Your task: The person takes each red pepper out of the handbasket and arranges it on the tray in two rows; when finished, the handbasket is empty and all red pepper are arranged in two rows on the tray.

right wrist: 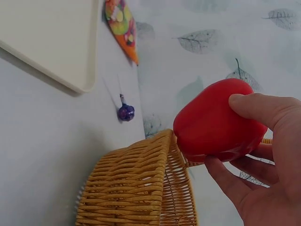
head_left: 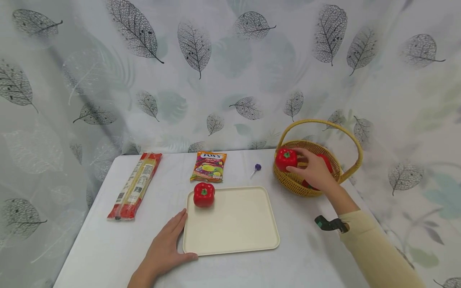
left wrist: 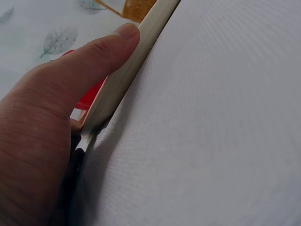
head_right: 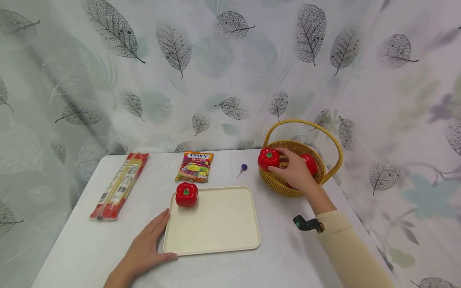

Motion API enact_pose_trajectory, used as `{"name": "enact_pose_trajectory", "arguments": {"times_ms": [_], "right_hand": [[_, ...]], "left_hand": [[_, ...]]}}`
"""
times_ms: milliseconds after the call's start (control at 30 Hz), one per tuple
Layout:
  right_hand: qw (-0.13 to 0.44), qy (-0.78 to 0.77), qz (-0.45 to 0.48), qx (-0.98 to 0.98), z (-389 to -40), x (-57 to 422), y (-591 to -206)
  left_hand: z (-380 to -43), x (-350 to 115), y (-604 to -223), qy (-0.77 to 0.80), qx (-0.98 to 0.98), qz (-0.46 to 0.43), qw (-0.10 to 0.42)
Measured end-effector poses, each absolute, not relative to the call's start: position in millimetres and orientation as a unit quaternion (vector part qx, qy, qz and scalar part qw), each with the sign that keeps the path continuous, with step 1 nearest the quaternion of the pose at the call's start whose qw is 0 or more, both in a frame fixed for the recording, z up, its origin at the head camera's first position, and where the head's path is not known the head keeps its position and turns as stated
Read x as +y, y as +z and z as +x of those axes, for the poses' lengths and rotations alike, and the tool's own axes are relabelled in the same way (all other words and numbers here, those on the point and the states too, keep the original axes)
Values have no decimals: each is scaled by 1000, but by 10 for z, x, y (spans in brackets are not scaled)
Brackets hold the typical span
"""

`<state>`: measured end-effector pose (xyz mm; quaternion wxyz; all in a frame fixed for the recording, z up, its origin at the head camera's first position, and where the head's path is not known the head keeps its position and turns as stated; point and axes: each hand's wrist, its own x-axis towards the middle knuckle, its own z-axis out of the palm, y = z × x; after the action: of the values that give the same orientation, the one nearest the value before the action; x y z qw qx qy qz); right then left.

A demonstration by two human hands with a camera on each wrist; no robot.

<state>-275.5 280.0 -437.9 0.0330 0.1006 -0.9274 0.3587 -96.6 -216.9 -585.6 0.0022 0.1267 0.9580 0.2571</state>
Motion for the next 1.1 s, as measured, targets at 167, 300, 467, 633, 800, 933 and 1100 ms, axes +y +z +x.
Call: {"name": "enact_pose_trajectory", "arguments": {"times_ms": [167, 300, 467, 633, 800, 933, 1100], "right_hand": [[37, 370, 110, -922, -2716, 2783, -4371], [35, 374, 110, -920, -2702, 2770, -4382], [31, 376, 105, -920, -2688, 2757, -4416], [30, 384, 102, -917, -2654, 2716, -4432], [30, 387, 103, -916, -2632, 2679, -4482], [26, 389, 106, -915, -2611, 2639, -4523], [17, 395, 104, -912, -2581, 2583, -4574]], "left_hand": [[-967, -2164, -5850, 257, 958, 130, -5], [-965, -2165, -5855, 252, 958, 133, -13], [-962, -2168, -5853, 252, 958, 133, -12], [-969, -2173, -5848, 253, 958, 133, -9], [-973, -2167, -5870, 254, 957, 135, -19], [-977, -2169, -5887, 252, 957, 140, -25], [-980, -2179, -5893, 253, 957, 139, -17]]}}
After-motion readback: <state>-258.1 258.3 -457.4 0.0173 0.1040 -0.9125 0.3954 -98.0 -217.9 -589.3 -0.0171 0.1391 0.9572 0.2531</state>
